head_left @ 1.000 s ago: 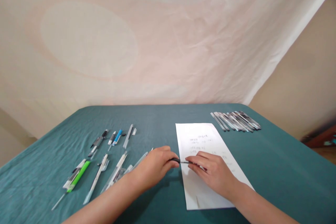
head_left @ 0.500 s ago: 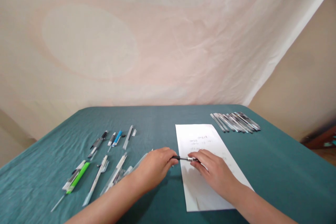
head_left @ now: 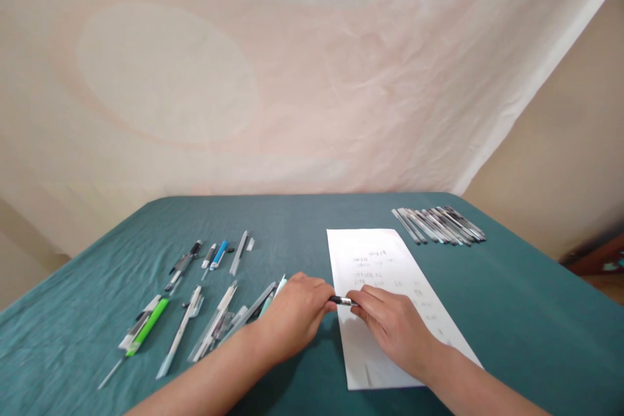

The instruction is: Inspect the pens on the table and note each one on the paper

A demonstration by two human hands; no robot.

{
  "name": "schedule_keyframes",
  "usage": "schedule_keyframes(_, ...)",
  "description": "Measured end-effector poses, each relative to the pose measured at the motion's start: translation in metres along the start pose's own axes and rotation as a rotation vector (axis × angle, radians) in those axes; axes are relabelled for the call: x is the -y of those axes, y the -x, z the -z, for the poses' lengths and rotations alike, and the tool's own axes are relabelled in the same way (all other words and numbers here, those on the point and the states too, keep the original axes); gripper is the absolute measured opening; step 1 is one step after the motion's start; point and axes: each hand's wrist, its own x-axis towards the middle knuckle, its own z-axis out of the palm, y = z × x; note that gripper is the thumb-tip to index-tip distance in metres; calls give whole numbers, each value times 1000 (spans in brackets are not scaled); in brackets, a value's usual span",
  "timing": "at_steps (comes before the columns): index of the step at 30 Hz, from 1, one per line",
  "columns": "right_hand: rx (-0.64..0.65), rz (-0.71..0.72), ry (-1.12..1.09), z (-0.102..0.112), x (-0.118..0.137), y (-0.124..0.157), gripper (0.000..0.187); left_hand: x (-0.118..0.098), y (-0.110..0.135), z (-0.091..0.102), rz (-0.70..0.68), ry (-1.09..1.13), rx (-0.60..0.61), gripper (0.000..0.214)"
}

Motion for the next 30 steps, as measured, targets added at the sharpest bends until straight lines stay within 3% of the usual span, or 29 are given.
schedule_keyframes(3,-32,-38,-54,0,2,-3,23,6,-2,11,12,103,-56,18)
schedule_keyframes(6,-84,-129,-105,0,-4,-6,22,19,-1,28,162,180,-190,47)
schedule_keyframes(8,-108,-190,-120,-1,-14,-6,22,28,0,33,210,178,-186,36)
schedule_keyframes(10,-119,-231,-136,-1,-24,-5,23,34,3,28,202,175,-78,22)
schedule_keyframes(13,-138,-251,-165,-2,-34,-4,24,35,3,7,186,160,47,21)
schedule_keyframes(18,-64,-264,-205,-5,-29,-3,20,28,-1,-17,185,118,60,11)
schedule_keyframes(22,-41,-267,-200,-5,-27,-3,20,26,-3,-12,179,151,24,4)
schedule_keyframes(30,-64,-231,-147,4,-26,-1,22,40,-3,8,264,449,-143,9)
